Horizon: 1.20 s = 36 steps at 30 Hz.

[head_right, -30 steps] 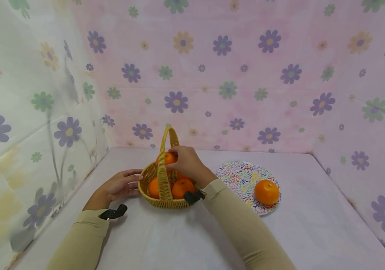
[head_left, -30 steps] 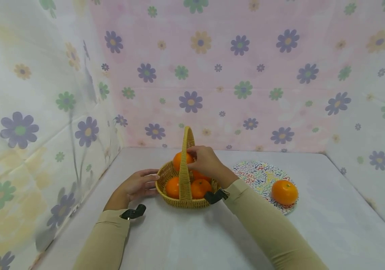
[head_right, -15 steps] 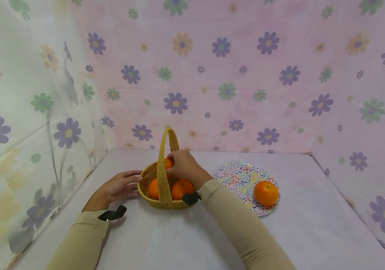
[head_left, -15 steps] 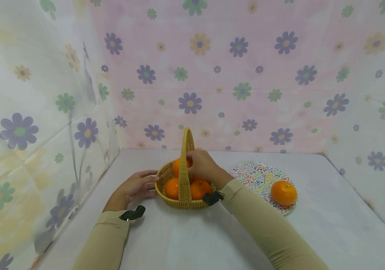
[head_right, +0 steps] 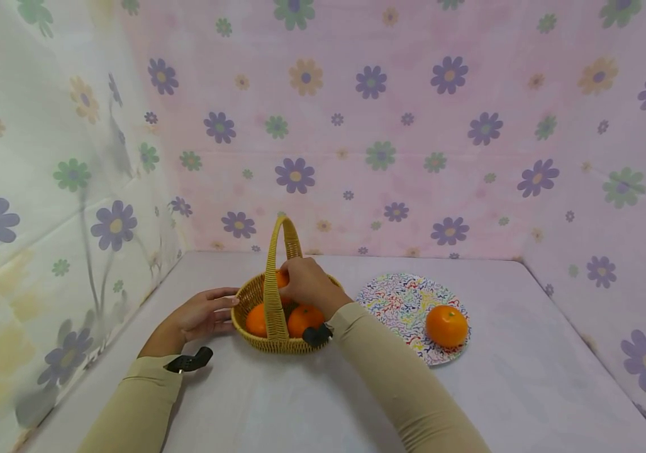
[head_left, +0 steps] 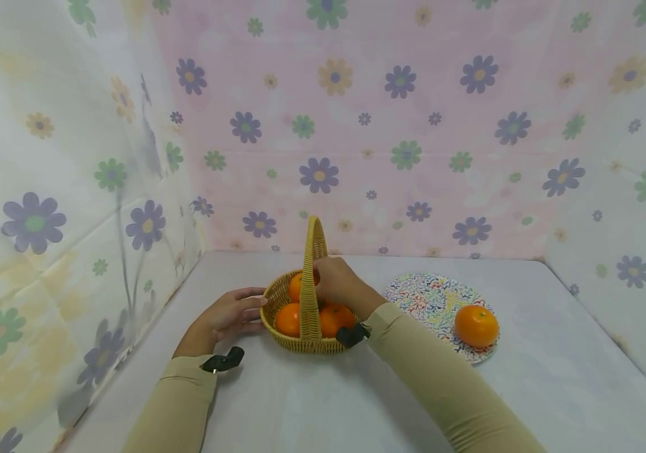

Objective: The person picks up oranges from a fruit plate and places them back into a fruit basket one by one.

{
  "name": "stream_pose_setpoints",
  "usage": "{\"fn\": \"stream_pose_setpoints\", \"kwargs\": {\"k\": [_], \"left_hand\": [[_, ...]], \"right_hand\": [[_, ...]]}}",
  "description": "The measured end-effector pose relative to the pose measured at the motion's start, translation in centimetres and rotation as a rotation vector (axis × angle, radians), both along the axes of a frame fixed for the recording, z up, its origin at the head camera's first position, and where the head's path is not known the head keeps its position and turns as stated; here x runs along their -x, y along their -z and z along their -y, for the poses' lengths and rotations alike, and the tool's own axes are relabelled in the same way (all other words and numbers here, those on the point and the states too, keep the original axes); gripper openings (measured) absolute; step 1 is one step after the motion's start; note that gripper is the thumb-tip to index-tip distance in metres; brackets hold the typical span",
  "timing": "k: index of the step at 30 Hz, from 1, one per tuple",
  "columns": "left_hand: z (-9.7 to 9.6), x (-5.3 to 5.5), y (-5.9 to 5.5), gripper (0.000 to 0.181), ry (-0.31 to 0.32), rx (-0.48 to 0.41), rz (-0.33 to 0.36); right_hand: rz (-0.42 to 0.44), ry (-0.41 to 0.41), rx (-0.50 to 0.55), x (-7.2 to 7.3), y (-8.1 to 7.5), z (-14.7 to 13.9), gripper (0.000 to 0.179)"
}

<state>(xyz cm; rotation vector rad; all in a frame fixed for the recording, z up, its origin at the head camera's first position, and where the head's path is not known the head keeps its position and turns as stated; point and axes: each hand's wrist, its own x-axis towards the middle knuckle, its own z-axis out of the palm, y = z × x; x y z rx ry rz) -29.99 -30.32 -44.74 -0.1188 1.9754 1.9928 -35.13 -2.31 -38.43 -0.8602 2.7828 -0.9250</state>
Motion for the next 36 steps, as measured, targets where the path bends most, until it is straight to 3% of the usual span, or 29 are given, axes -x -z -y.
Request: {"fn": "stream_pose_setpoints", "kwargs": {"k": [16, 25, 36], "left_hand": [[0.0, 0.0, -0.2, 0.062, 0.001, 0.017, 0.0], [-0.1, 0.0, -0.1, 0.062, 0.004, 0.01, 0.002], [0.0, 0.2, 0.1, 0.065, -0.003, 0.008, 0.008]], "right_hand": [[0.046, 0.013, -0.037, -0.7, -0.6, 0.2, 0.017], [0.052, 0.003, -0.041, -1.0, -0.7, 0.1, 0.021], [-0.007, 0.007, -0.057, -1.5, -1.3, -0.3, 0.023]]}}
